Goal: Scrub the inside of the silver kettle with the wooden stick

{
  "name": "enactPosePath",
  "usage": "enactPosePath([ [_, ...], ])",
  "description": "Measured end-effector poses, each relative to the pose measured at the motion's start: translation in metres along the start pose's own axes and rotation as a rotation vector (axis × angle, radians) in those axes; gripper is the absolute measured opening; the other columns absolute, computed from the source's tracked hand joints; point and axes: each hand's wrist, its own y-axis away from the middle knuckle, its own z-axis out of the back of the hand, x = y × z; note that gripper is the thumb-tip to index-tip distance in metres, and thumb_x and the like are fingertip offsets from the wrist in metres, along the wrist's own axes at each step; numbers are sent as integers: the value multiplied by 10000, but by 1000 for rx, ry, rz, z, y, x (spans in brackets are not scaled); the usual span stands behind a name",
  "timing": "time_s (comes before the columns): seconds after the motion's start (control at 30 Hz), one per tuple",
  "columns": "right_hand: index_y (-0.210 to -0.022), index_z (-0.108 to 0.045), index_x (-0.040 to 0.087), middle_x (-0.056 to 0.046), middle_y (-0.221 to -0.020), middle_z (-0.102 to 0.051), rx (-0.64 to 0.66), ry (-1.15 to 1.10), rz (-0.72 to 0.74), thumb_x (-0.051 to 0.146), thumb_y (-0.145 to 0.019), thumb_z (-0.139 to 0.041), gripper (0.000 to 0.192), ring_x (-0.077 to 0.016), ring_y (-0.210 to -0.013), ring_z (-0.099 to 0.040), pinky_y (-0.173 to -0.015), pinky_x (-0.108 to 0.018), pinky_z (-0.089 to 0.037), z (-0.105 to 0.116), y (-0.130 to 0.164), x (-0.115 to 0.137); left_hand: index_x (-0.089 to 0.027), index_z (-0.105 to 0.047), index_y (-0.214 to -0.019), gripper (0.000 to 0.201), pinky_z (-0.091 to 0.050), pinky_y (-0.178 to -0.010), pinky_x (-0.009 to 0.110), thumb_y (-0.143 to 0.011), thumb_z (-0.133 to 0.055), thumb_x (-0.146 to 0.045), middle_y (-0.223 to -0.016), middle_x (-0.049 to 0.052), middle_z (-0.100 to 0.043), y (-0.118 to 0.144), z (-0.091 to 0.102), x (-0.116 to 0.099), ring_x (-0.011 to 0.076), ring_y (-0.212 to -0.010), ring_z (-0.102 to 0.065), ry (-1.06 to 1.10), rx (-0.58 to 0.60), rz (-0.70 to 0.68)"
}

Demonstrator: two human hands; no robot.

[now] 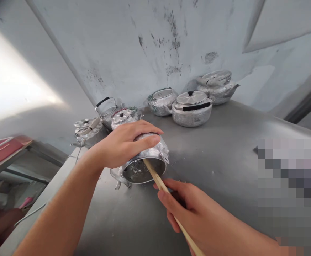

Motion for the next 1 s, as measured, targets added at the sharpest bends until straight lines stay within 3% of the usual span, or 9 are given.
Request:
enactPosePath([
  [0.5,-913,-599,232,88,-658,-501,-34,-14,44,610,-998,-500,400,-47,-415,-413,-353,-129,-466,-3,0,-2,-326,-756,-1248,428,-439,-1114,396,-1053,-481,-589,-1357,-34,-711,0,-1,0,252,-1256,-632,-10,-8,-1],
  [0.7,-1025,-605,249,92,-656,-506,-40,-29,-4,631,-983,-508,397,-53,-405,-417,-350,-138,-451,-2,1,-3,-329,-756,-1244,438,-442,-1127,397,-1054,-472,-602,-1366,-32,-712,0,0,1,259,-1266,-627,-13,-2,-3],
  [0.87,-924,-598,231,85,-649,-504,-11,-3,3,610,-973,-516,391,-50,-403,-418,-349,-139,-455,-2,1,0,-320,-751,-1262,450,-441,-1129,395,-1053,-470,-602,-1370,-28,-708,0,0,0,262,-1272,-625,-16,0,0],
  [1.0,-1010,-624,241,91,-653,-508,-22,-30,0,638,-970,-508,415,-47,-384,-414,-336,-139,-451,-2,1,-2,-325,-756,-1253,446,-442,-1133,385,-1055,-469,-602,-1360,-25,-713,0,0,0,257,-1269,-626,-14,-3,2],
])
